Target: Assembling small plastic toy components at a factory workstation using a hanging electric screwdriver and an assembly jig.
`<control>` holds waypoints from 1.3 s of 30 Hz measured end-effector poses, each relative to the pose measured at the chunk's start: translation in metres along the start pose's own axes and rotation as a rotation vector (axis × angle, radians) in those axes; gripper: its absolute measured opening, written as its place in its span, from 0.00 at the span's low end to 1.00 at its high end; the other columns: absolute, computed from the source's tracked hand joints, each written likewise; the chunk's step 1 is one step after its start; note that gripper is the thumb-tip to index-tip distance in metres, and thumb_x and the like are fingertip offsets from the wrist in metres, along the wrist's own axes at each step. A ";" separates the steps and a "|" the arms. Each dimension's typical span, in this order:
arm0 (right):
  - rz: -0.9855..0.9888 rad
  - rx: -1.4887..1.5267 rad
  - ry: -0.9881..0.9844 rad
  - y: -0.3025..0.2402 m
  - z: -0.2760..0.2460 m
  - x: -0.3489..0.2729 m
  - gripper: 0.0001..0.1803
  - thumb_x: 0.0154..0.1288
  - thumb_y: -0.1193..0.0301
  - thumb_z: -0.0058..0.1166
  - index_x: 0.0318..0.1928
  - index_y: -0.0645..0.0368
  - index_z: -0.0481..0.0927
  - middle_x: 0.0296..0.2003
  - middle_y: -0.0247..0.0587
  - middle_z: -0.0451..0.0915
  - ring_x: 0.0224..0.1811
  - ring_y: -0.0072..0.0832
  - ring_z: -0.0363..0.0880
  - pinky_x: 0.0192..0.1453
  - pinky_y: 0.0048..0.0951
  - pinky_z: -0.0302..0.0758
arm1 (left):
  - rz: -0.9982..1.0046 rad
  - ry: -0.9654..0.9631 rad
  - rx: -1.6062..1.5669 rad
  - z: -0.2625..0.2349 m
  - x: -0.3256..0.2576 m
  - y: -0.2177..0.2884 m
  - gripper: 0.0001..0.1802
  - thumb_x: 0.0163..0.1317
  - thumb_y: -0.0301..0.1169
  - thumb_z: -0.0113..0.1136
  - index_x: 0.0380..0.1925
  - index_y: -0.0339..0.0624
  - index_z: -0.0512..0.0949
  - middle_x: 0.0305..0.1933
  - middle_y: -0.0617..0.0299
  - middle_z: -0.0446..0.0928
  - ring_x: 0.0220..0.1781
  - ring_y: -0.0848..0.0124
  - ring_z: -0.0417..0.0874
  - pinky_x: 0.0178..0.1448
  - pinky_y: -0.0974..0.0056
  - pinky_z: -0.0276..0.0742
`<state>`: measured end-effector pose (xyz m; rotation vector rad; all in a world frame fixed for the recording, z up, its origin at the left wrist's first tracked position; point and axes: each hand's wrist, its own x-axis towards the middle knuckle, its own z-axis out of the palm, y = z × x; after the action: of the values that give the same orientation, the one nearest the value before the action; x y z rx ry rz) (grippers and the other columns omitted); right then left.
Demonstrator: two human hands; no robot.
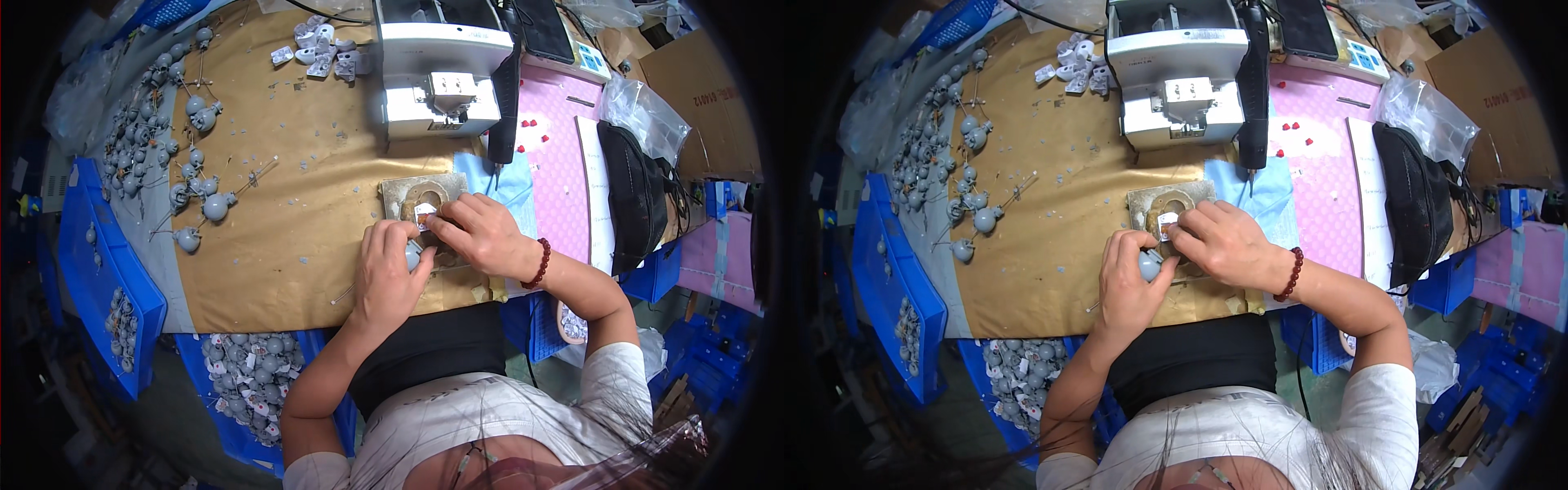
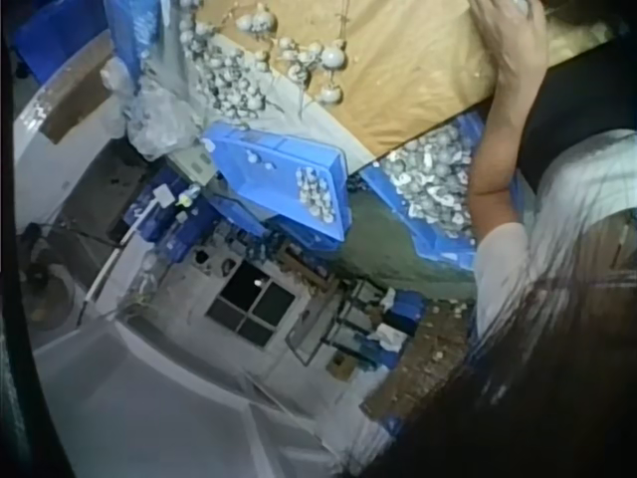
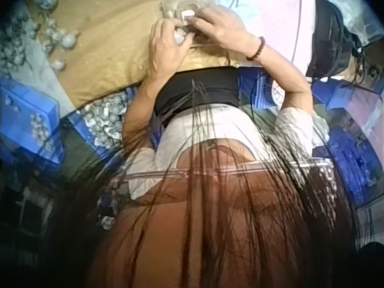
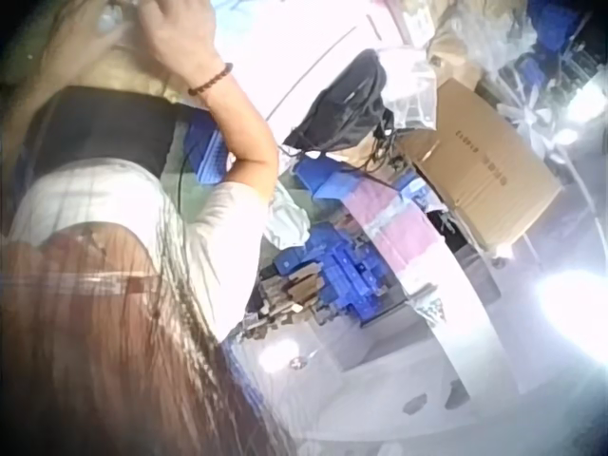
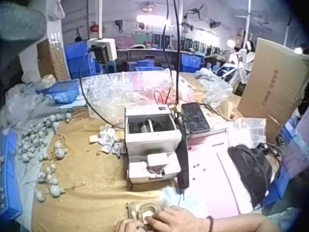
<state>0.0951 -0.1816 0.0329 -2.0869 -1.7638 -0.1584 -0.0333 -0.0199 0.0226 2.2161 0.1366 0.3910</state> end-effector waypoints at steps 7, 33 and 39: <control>-0.082 -0.057 -0.096 0.001 -0.014 0.008 0.13 0.52 0.71 0.58 0.40 0.60 0.80 0.38 0.39 0.74 0.40 0.33 0.75 0.38 0.33 0.74 | 0.011 0.022 0.094 -0.005 0.003 0.010 0.21 0.54 0.21 0.68 0.48 0.36 0.75 0.46 0.52 0.76 0.50 0.50 0.77 0.53 0.52 0.75; 0.586 1.813 0.262 0.033 0.011 0.001 0.16 0.63 0.88 0.59 0.50 0.64 0.79 0.53 0.42 0.77 0.57 0.35 0.82 0.60 0.32 0.80 | 0.384 -0.065 0.481 -0.002 0.005 -0.007 0.17 0.58 0.26 0.58 0.48 0.32 0.80 0.53 0.49 0.79 0.61 0.58 0.78 0.53 0.58 0.76; 0.620 1.460 -0.022 0.032 -0.010 0.013 0.18 0.63 0.79 0.66 0.53 0.62 0.79 0.49 0.39 0.82 0.50 0.29 0.83 0.56 0.31 0.80 | 0.373 -0.077 0.444 -0.003 0.006 -0.012 0.17 0.55 0.26 0.61 0.46 0.35 0.81 0.53 0.51 0.80 0.61 0.57 0.78 0.54 0.57 0.76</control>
<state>0.1307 -0.1771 0.0389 -1.2965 -0.6250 0.9979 -0.0284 -0.0087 0.0163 2.6984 -0.2603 0.5151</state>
